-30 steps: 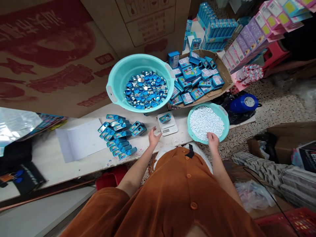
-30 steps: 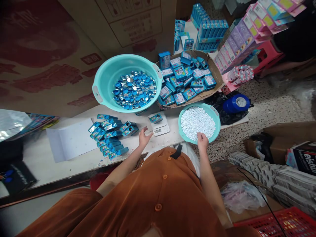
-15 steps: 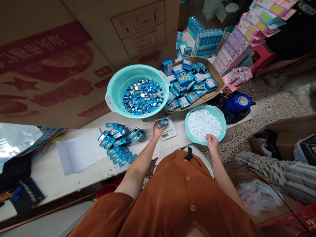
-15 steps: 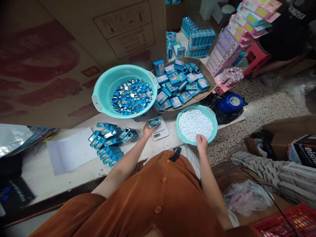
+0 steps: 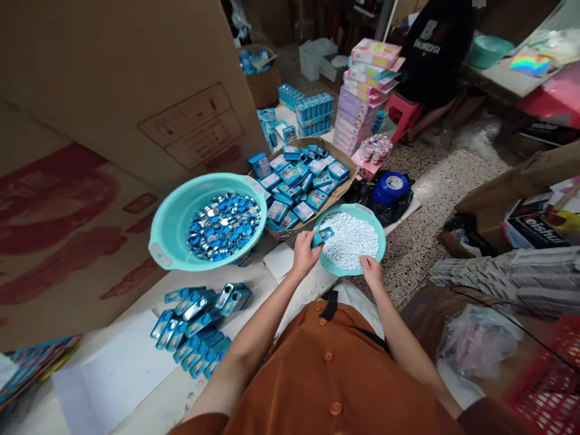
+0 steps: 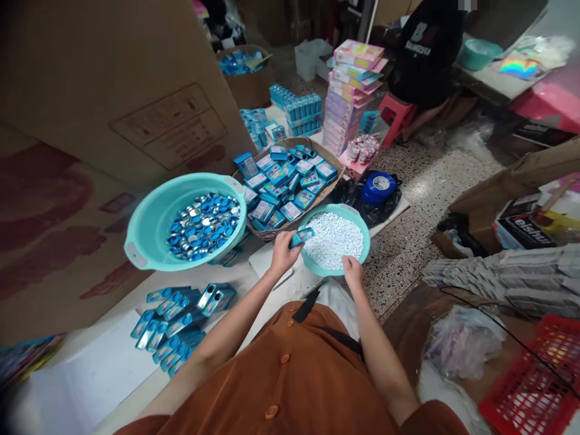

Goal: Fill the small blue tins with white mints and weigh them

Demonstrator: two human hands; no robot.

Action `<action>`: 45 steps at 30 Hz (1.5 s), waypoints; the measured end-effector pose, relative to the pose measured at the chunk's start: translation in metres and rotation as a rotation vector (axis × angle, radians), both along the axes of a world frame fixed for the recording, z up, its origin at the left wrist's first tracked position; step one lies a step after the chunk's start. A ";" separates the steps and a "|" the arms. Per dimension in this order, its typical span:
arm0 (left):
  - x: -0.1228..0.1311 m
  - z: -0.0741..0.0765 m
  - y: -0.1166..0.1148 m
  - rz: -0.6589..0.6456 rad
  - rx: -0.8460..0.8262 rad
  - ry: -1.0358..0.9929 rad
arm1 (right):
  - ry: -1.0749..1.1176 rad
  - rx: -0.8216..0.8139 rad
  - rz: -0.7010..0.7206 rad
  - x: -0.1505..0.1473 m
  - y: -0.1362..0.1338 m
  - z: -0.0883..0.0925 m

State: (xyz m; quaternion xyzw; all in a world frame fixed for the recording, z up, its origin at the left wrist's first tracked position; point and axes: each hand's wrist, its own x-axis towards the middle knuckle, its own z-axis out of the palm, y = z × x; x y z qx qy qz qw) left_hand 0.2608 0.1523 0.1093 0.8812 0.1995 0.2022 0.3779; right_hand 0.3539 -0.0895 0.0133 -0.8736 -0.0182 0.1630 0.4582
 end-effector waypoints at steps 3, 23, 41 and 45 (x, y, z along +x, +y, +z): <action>0.009 -0.012 0.000 -0.047 0.043 0.063 | -0.012 0.032 -0.022 -0.002 -0.006 -0.002; 0.017 -0.022 -0.016 -0.073 0.163 0.114 | 0.003 0.101 -0.098 -0.008 -0.017 -0.002; -0.029 -0.040 -0.021 0.112 -0.355 -0.016 | 0.004 0.110 -0.045 -0.002 -0.018 -0.002; -0.072 -0.061 -0.007 0.326 -0.406 0.014 | 0.031 0.125 -0.045 0.001 -0.019 -0.004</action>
